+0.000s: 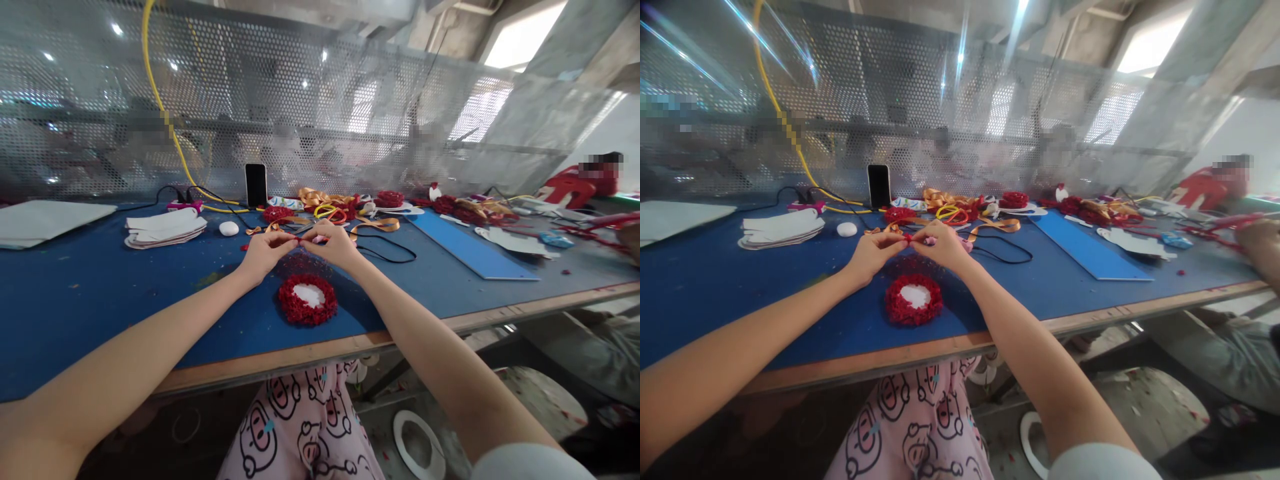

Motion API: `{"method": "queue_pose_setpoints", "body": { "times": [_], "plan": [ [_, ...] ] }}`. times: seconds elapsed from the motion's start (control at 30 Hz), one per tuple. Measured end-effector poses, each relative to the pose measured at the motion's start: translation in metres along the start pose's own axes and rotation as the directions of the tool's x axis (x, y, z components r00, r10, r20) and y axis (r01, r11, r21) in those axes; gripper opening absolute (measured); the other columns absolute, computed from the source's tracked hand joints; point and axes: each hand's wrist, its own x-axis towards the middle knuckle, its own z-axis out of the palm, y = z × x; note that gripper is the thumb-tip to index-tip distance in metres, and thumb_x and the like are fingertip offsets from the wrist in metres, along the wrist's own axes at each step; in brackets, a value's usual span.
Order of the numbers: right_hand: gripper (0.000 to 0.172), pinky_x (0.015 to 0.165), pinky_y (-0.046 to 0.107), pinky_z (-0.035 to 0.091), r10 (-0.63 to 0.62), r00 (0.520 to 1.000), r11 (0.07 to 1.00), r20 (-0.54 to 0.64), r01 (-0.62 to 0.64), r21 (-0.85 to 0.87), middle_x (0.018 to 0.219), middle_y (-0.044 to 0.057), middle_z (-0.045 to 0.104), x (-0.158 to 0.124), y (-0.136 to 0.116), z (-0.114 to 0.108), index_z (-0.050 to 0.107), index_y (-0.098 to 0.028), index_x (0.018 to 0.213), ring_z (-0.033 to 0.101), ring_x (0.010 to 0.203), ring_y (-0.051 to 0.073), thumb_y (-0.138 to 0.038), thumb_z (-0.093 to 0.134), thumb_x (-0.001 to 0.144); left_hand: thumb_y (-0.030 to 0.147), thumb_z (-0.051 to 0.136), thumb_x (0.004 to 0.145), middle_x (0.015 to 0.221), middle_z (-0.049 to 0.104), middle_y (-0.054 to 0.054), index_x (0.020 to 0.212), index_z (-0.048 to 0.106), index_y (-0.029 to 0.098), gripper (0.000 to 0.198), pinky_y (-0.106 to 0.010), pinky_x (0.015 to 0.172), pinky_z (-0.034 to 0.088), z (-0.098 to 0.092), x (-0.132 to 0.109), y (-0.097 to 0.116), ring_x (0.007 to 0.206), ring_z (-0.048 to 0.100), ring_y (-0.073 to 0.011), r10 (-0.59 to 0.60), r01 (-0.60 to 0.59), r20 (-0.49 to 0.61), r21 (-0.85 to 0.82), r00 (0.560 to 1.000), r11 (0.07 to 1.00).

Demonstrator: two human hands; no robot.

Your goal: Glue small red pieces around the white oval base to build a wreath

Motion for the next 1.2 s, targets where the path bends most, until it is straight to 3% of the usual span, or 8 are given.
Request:
{"method": "queue_pose_setpoints", "body": {
  "times": [0.33,0.8,1.2],
  "plan": [
    [0.01,0.07,0.033,0.048,-0.003,0.999,1.0,-0.039,0.004,0.015,0.071,0.003,0.071,0.0012,-0.0019,0.0009,0.078,-0.024,0.075,0.058,0.075,0.018,-0.032,0.074,0.08,0.04,0.08,0.071,0.082,0.076,-0.005,0.086,0.08,0.019,0.026,-0.033,0.079,0.05,0.0022,-0.0034,0.0091,0.076,0.064,-0.0184,0.039,-0.039,-0.041,0.001,0.998,0.999],
    [0.008,0.074,0.037,0.051,-0.007,0.998,0.998,-0.057,0.01,0.055,0.078,0.004,0.075,0.0022,-0.0084,-0.0032,0.079,-0.025,0.08,0.06,0.078,0.02,-0.03,0.073,0.079,0.041,0.083,0.068,0.083,0.077,-0.005,0.087,0.081,0.02,0.029,-0.034,0.078,0.051,0.0024,-0.002,0.0057,0.077,0.065,-0.0194,0.008,-0.01,-0.045,-0.042,0.999,0.999],
    [0.008,0.069,0.033,0.05,-0.014,0.999,0.999,-0.046,0.015,0.034,0.072,0.003,0.072,0.0014,-0.0042,0.0003,0.08,-0.025,0.083,0.058,0.076,0.019,-0.029,0.074,0.079,0.043,0.084,0.066,0.079,0.075,-0.005,0.087,0.081,0.019,0.032,-0.032,0.071,0.048,0.0018,-0.0008,0.0045,0.069,0.06,-0.0164,-0.028,0.024,-0.066,-0.054,0.997,0.998]
  ]
}}
